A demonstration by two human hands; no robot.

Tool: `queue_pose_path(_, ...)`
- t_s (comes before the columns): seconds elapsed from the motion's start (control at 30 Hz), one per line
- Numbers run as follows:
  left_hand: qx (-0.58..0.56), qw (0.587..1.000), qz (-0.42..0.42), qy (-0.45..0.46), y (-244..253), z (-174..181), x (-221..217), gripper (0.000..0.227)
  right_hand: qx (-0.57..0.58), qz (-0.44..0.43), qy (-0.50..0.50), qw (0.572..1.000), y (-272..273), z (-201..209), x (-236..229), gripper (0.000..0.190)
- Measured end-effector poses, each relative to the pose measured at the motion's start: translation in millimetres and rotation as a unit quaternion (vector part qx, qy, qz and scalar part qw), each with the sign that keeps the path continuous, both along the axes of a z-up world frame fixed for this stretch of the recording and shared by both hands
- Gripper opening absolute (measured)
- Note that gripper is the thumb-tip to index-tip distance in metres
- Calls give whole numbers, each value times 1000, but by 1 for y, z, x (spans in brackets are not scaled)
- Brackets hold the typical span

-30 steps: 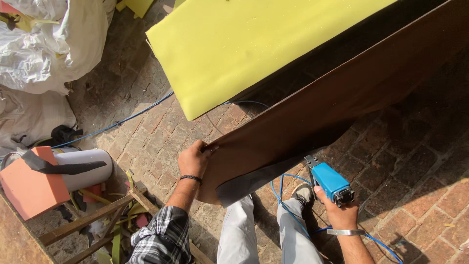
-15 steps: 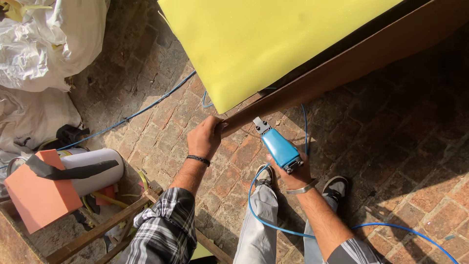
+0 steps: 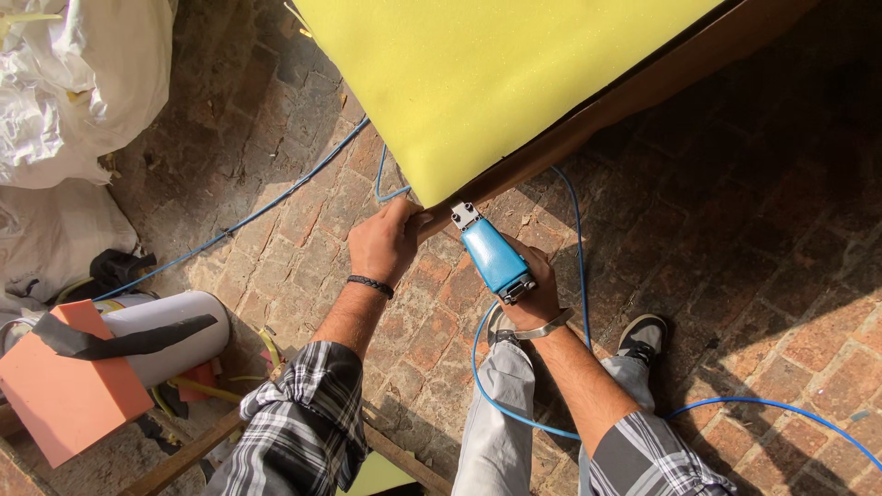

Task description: The person cuts a large sheet of yellow foam with a knife, then covers the foam with brown fabric using a staple gun. The person staples the fabric to the edges of the foam, smoothing it as they work.

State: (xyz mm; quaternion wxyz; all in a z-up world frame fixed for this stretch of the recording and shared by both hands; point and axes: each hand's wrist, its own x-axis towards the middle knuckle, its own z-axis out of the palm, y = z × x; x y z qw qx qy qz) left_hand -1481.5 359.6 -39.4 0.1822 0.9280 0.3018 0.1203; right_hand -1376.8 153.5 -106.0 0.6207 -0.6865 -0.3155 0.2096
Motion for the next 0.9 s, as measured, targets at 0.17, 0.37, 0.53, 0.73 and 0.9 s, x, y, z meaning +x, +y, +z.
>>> queue_pose_path(0.17, -8, 1000, 2, 12, 2, 2, 3, 17, -18, -7, 29, 999, 5, -10, -3, 44)
queue_pose_path(0.37, -6, 1000, 7, 21, -1, -2, -1, 15, -45, -30, 36, 998, -1, -15, -9, 41)
queue_pose_path(0.53, -1, 999, 47, 21, -7, -5, 1, 13, -72, -57, -39, 995, -32, -3, 13, 48)
queue_pose_path(0.73, 42, 980, 192, -14, -60, 3, 1, 44, -107, -48, -116, 986, -129, 23, 91, 51)
queue_pose_path(0.9, 5, 983, 169, -71, -154, 16, 41, 46, -124, -5, -209, 970, -227, 65, 189, 54)
